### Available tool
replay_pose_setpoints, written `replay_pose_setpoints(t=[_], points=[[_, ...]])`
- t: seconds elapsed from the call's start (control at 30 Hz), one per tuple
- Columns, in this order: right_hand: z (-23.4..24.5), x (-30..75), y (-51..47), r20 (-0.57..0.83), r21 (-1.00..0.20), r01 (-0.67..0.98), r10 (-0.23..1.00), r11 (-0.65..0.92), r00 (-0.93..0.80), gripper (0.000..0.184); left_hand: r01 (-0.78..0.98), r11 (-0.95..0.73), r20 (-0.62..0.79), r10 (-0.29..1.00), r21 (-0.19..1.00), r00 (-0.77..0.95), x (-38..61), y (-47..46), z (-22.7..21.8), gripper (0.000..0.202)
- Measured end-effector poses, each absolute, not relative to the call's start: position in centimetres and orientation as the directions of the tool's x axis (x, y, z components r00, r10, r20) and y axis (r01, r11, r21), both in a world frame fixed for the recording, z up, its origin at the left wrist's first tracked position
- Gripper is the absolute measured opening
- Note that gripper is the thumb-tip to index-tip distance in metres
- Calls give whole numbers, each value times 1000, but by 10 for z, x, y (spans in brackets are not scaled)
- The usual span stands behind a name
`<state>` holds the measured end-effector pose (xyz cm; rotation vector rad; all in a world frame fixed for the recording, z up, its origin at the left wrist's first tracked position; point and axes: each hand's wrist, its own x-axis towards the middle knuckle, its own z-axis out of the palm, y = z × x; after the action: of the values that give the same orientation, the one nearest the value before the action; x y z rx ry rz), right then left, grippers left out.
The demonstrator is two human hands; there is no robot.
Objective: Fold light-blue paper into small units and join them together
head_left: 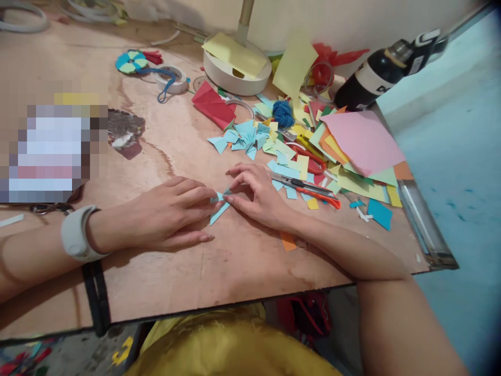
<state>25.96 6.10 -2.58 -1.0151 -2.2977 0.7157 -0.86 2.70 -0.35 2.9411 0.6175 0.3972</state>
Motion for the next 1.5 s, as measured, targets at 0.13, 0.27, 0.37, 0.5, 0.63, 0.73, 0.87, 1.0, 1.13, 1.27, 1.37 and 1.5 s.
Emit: replay_pose_setpoints(t=[0.13,0.27,0.37,0.5,0.63,0.73,0.87,1.0,1.13,1.27,1.37,1.5], points=[[-28,260,60,269,-613,505,762,607,-589,11,393,-900,235,430,191,872,-8,28,-1,42],[-30,259,60,329,-553,504,729,664,-601,4,372,-903,259,420,216,870,-8,28,-1,39],[-30,258,62,381,-484,522,706,702,-597,7,376,-897,261,429,232,865,-5,27,-2,41],[-28,258,66,365,-473,543,715,694,-596,8,412,-887,261,456,208,851,-2,24,-7,51],[-26,263,67,308,-535,535,741,654,-597,9,412,-886,266,458,212,848,-1,23,-8,54],[-26,267,67,271,-578,532,761,619,-590,16,412,-883,247,460,224,853,-1,23,-6,52],[-27,268,66,269,-625,509,776,591,-571,15,415,-880,237,464,232,853,-2,23,-6,53],[-28,267,65,310,-629,489,772,604,-554,10,425,-870,226,479,250,848,-2,25,-10,59],[-28,269,67,308,-670,450,773,590,-554,3,440,-857,216,499,268,839,-1,27,-11,61],[-29,270,70,268,-690,442,769,573,-580,8,450,-844,201,514,293,834,-1,28,-8,59],[-30,271,72,261,-684,439,758,582,-598,10,453,-840,182,516,299,837,-1,29,-7,61],[-29,272,74,226,-686,452,757,570,-612,16,469,-831,183,532,299,827,-1,29,-8,64]])
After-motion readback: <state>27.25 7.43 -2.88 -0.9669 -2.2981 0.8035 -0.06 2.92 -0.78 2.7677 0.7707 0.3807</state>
